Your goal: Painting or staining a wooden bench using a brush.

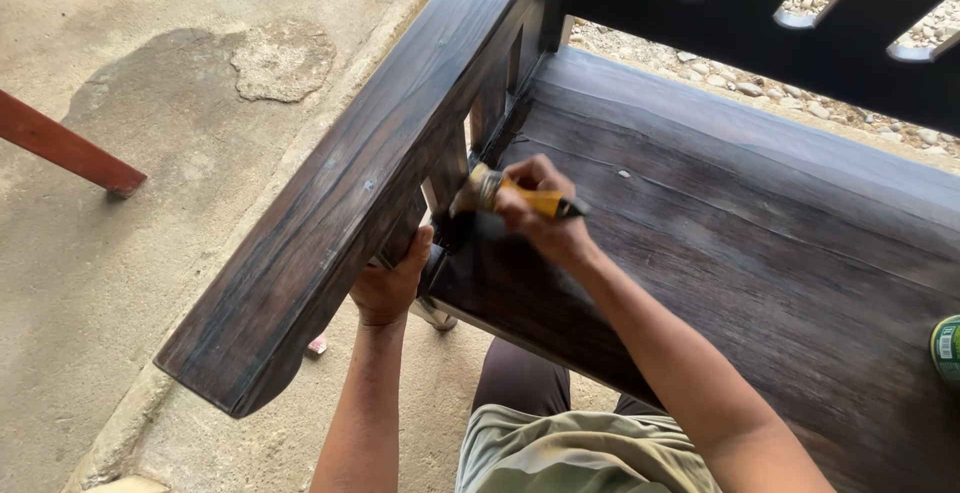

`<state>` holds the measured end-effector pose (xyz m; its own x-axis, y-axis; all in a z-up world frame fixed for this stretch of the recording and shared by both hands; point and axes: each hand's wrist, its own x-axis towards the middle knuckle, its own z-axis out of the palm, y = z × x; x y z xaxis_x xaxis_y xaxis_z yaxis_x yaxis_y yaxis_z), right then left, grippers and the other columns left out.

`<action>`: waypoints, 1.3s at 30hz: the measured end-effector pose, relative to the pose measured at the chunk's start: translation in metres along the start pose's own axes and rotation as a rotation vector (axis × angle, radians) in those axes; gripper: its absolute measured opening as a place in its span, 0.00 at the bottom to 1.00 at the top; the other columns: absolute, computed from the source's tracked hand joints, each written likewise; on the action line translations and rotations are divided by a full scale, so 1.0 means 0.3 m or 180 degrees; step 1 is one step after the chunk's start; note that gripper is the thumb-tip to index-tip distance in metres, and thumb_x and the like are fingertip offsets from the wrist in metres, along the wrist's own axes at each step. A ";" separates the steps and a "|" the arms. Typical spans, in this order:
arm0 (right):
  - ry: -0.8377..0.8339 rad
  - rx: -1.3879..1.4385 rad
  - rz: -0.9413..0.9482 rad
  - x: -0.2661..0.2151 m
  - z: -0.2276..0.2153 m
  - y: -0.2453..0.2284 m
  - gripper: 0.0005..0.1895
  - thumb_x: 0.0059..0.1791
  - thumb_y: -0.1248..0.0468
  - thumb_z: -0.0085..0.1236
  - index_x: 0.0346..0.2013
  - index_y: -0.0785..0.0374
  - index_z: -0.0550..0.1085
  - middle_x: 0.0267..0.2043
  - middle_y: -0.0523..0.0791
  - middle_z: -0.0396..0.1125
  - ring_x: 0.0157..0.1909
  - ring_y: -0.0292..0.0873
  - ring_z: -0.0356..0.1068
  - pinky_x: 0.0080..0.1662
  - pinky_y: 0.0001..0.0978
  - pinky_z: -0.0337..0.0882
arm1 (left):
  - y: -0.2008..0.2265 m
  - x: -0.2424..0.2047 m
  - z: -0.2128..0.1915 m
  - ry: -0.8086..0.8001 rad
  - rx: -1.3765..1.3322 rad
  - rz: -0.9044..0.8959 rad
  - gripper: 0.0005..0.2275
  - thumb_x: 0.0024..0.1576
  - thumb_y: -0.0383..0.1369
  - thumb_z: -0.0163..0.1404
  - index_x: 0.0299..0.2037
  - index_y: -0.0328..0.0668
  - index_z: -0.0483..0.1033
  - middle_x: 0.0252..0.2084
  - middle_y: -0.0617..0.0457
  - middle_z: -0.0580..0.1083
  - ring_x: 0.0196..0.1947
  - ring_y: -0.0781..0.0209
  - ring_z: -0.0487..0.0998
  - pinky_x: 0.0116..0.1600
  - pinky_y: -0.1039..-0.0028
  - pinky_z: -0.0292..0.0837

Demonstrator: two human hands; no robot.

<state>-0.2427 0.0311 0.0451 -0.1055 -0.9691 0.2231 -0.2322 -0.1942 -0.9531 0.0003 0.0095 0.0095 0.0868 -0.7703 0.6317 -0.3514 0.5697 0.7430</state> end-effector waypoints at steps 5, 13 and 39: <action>0.0696 0.0293 0.0123 0.052 -0.032 0.000 0.13 0.53 0.64 0.55 0.49 0.66 0.66 0.36 0.44 0.72 0.31 0.32 0.71 0.32 0.23 0.76 | 0.019 0.006 -0.002 -0.0053 -0.0299 -0.0178 0.19 0.53 0.43 0.69 0.45 0.39 0.79 0.42 0.52 0.79 0.39 0.58 0.81 0.47 0.68 0.79; 0.0183 -0.0446 0.0145 -0.141 0.041 -0.150 0.11 0.52 0.66 0.57 0.47 0.65 0.67 0.34 0.45 0.72 0.30 0.35 0.71 0.29 0.26 0.73 | 0.008 0.005 0.002 0.0166 0.0153 0.0170 0.23 0.49 0.41 0.70 0.48 0.35 0.77 0.46 0.48 0.78 0.44 0.54 0.80 0.50 0.65 0.77; -0.0160 0.0100 0.0817 -0.086 -0.010 -0.208 0.17 0.49 0.64 0.58 0.52 0.59 0.70 0.34 0.46 0.74 0.29 0.37 0.73 0.28 0.30 0.75 | -0.009 -0.006 0.002 0.0046 0.0049 0.0125 0.21 0.53 0.46 0.68 0.46 0.39 0.78 0.44 0.51 0.78 0.40 0.56 0.81 0.46 0.67 0.79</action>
<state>-0.2285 0.0687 0.0994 -0.1086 -0.9934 -0.0366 -0.1737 0.0552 -0.9833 0.0004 0.0092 0.0063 0.0860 -0.7431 0.6636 -0.3691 0.5949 0.7141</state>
